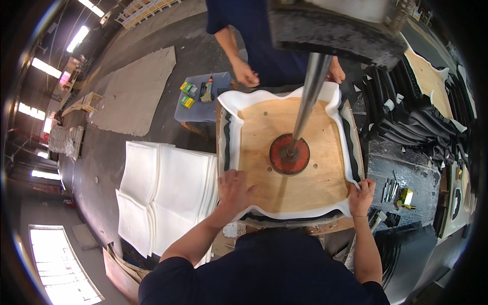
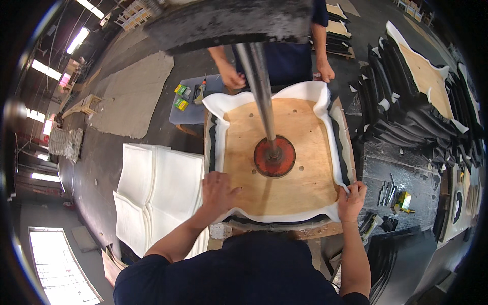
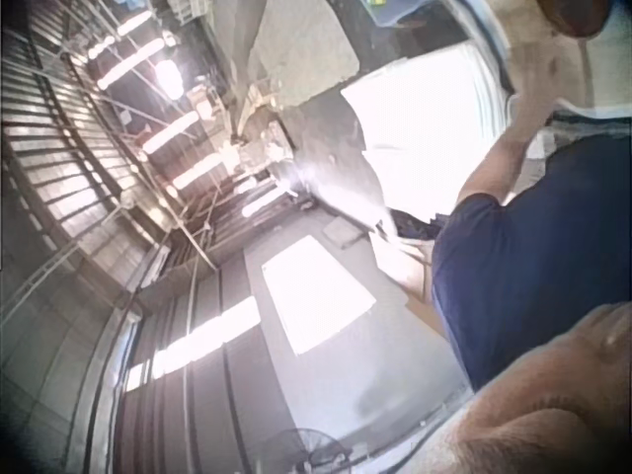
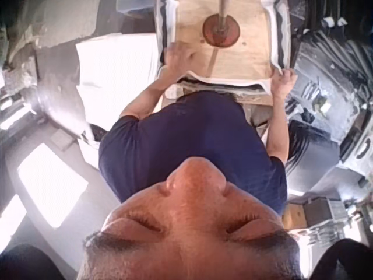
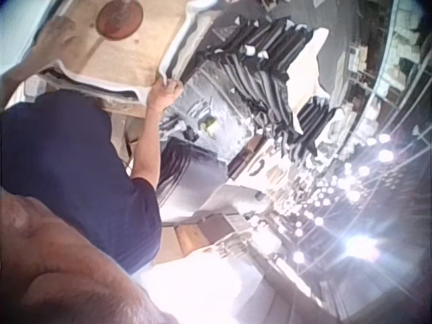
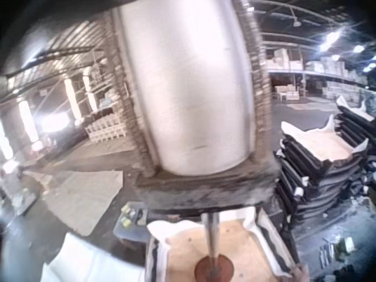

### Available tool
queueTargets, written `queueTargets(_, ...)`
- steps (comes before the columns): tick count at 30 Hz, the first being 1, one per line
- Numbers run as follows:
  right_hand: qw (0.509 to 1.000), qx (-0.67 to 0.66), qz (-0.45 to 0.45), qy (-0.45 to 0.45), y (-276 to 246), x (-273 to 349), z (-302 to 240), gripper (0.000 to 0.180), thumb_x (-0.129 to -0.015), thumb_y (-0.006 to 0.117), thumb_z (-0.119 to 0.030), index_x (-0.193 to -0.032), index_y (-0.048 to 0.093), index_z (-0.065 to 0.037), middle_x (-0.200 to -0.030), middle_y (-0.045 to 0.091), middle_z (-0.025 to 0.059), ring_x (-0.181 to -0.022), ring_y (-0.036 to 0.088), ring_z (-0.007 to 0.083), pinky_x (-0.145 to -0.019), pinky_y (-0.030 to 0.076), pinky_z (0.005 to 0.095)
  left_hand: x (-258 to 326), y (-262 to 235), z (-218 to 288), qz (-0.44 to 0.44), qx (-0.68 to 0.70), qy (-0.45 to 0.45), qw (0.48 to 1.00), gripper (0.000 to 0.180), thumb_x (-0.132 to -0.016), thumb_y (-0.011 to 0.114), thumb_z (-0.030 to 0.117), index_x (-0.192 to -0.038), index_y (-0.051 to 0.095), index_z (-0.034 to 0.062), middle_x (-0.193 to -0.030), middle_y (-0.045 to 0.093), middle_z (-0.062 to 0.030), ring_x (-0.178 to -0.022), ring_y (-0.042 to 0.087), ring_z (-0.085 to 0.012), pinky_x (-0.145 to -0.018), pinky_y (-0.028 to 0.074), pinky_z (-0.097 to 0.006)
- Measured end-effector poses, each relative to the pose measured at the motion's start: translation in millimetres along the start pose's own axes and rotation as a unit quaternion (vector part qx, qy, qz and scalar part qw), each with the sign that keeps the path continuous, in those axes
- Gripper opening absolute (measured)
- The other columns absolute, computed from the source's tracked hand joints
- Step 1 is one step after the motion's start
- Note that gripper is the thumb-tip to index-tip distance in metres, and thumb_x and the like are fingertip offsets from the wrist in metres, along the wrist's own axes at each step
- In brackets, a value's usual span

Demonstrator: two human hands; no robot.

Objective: The person assembles a chair by placing a white fabric layer over a wooden base, using a pneumatic stapler to secure the edges, and then covering it with a black leather seat. The person repeats the process with another unit, coordinating with a coworker who assists with positioning and applying adhesive.

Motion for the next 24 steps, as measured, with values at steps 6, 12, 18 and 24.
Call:
queueTargets(6, 0.999, 0.008, -0.037, -0.004, -3.5, -3.7, -3.4, 0.025, -0.085, 0.084, -0.005, -0.101, 0.065, 0.000, -0.114, 0.058, 0.0197, -0.101, 0.063, 0.0416, -0.086, 0.053, 0.0486, 30.1, -9.3, -72.4, -0.128, -0.018, -0.125, 0.984, 0.025, -0.092, 0.082, 0.028, -0.097, 0.069, 0.0078, -0.104, 0.061, -0.0159, -0.105, 0.061, -0.0401, -0.087, 0.047, -0.054)
queueTargets(12, 0.988, 0.016, -0.101, -0.118, -19.0, -41.1, -19.6, 0.035, -0.084, 0.083, -0.007, -0.116, 0.069, -0.005, -0.120, 0.066, 0.0225, -0.112, 0.066, 0.0454, -0.096, 0.055, 0.0516, 8.6, 3.1, -51.2, -0.031, 0.076, -0.088, 0.993, 0.021, -0.092, 0.078, 0.022, -0.099, 0.068, 0.0051, -0.105, 0.062, -0.0180, -0.103, 0.062, -0.0430, -0.085, 0.050, -0.055)
queueTargets(18, 0.958, -0.069, -0.231, -0.155, 61.4, -63.0, -89.2, 0.035, -0.092, 0.079, -0.014, -0.125, 0.071, -0.008, -0.131, 0.067, 0.0201, -0.121, 0.068, 0.0416, -0.101, 0.056, 0.0497, -5.2, 24.8, -20.8, -0.032, 0.100, 0.003, 0.994, 0.037, -0.086, 0.081, 0.027, -0.113, 0.066, 0.0048, -0.116, 0.062, -0.0168, -0.108, 0.062, -0.0397, -0.093, 0.048, -0.054)
queueTargets(24, 0.956, -0.099, -0.230, -0.149, 73.9, -22.8, -105.7, 0.016, -0.093, 0.078, -0.017, -0.107, 0.078, -0.007, -0.115, 0.072, 0.0182, -0.104, 0.073, 0.0401, -0.085, 0.059, 0.0499, 50.4, -15.5, -53.2, -0.164, -0.042, -0.125, 0.978, 0.044, -0.087, 0.085, 0.037, -0.108, 0.065, 0.0044, -0.115, 0.058, -0.0188, -0.109, 0.062, -0.0417, -0.091, 0.050, -0.054)
Point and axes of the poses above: each hand's wrist, its own x-axis away from the middle knuckle, its own y-axis out of the palm, z = x × y, the point moved 1 cm from there along -x, towards the middle knuckle
